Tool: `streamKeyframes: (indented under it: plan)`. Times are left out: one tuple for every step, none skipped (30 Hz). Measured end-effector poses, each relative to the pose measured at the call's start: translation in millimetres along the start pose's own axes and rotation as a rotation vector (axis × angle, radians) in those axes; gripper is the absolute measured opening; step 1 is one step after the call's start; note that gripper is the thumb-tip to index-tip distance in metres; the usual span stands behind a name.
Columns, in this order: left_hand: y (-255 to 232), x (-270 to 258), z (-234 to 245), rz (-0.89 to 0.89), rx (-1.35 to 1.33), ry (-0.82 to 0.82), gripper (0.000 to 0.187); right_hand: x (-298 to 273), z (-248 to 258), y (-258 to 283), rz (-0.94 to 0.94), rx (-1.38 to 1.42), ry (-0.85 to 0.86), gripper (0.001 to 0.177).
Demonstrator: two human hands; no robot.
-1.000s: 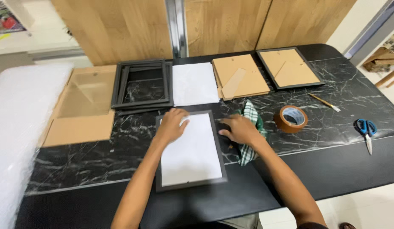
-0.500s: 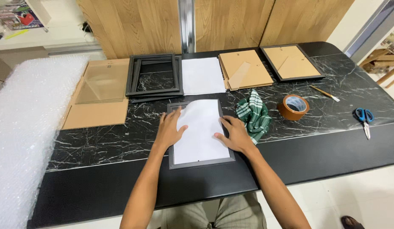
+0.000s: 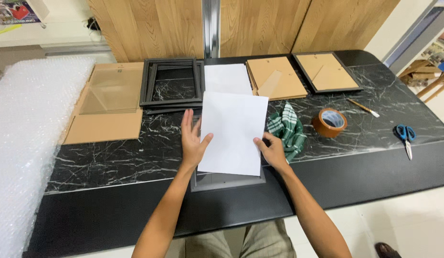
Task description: The person repeatedly wipes the glass and cardboard backing of several picture frames with a green cloth on a black marble table. They handle each frame one at a time, wiping both sides and stacking the frames after cleaning.
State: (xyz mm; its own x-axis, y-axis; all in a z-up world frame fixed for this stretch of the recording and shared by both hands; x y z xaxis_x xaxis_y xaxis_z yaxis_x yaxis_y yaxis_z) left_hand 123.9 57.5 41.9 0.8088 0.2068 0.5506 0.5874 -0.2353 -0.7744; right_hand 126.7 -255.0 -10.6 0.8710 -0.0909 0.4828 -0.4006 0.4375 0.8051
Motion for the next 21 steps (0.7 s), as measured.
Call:
streamKeyframes:
  plan:
    - [19.5,-0.6,6.4,0.123,-0.060,-0.075,0.106,0.7,5.6,-10.3,-0.113,0.019,-0.035,0.014]
    - [39.8,2.0,11.0,0.240,-0.122,-0.150,0.106,6.1,10.5,-20.2,-0.220,0.039,-0.070,0.013]
    - [41.3,8.8,9.7,0.228,-0.125,-0.153,0.106,14.6,11.7,-27.0,-0.207,0.040,-0.069,0.013]
    - [54.8,11.1,8.0,0.321,-0.016,-0.138,0.088,21.2,13.8,-41.3,-0.256,0.033,-0.080,0.011]
    - [69.2,13.1,6.9,0.414,0.094,-0.124,0.073,28.6,15.9,-56.6,-0.306,0.026,-0.091,0.010]
    - [75.7,27.9,6.0,0.409,0.095,-0.130,0.073,45.9,17.7,-44.1,-0.301,0.028,-0.085,0.010]
    - [79.1,44.6,4.4,0.353,0.218,-0.107,0.066,64.0,22.8,-31.8,-0.283,-0.008,-0.112,0.011]
    - [84.1,52.1,4.5,0.311,0.343,-0.083,0.060,72.2,27.7,-21.5,-0.277,-0.047,-0.135,0.014]
    - [85.6,63.4,-1.2,0.321,0.347,-0.089,0.060,84.5,26.4,-22.7,-0.285,-0.048,-0.126,0.014]
    - [83.9,74.1,-2.8,0.310,0.381,-0.120,0.061,94.0,26.9,-26.2,-0.321,-0.032,-0.150,0.013]
    - [81.8,84.1,-4.5,0.299,0.416,-0.151,0.061,102.7,27.6,-29.5,-0.357,-0.016,-0.175,0.013]
    - [90.6,88.5,-3.9,0.312,0.424,-0.152,0.061,110.9,20.9,-42.7,-0.370,-0.015,-0.168,0.013]
    - [101.1,91.2,-1.7,0.356,0.396,-0.174,0.059,117.6,16.6,-56.5,-0.398,0.012,-0.188,0.013]
    - [110.9,96.4,-1.4,0.395,0.365,-0.193,0.057,126.1,13.8,-69.2,-0.421,0.040,-0.213,0.014]
    - [116.5,90.8,-0.8,0.404,0.371,-0.191,0.057,129.4,7.8,-78.8,-0.431,0.041,-0.211,0.014]
    - [124.8,88.5,-4.0,0.438,0.367,-0.164,0.065,137.9,6.6,-85.7,-0.422,0.067,-0.258,0.014]
    - [132.3,85.8,-7.0,0.472,0.363,-0.137,0.073,145.8,5.5,-92.0,-0.413,0.093,-0.304,0.015]
    - [130.0,85.8,-9.1,0.471,0.364,-0.138,0.073,153.2,3.1,-105.0,-0.413,0.094,-0.303,0.015]
    - [125.7,86.6,-12.6,0.445,0.432,-0.110,0.069,159.9,1.9,-117.9,-0.416,0.063,-0.308,0.015]
    - [121.2,88.9,-16.2,0.415,0.501,-0.080,0.065,167.8,0.2,-130.4,-0.418,0.034,-0.314,0.015]
    - [124.3,91.6,-15.4,0.412,0.503,-0.080,0.065,171.2,-3.0,-135.2,-0.416,0.037,-0.315,0.015]
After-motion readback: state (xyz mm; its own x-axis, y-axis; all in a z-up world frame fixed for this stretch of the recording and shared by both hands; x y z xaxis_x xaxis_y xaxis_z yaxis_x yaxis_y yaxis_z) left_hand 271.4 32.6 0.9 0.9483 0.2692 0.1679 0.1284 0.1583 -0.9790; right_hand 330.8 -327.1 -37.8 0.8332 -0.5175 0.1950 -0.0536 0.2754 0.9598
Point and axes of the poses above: each hand's wrist, its own x-axis towards the middle knuckle, its own z-axis out of the back of the hand, y = z × x, the point moved 10 cm from there along x, towards the middle knuckle, and after that the axes turned 7 degrees about -y, right-handed, at the moved point
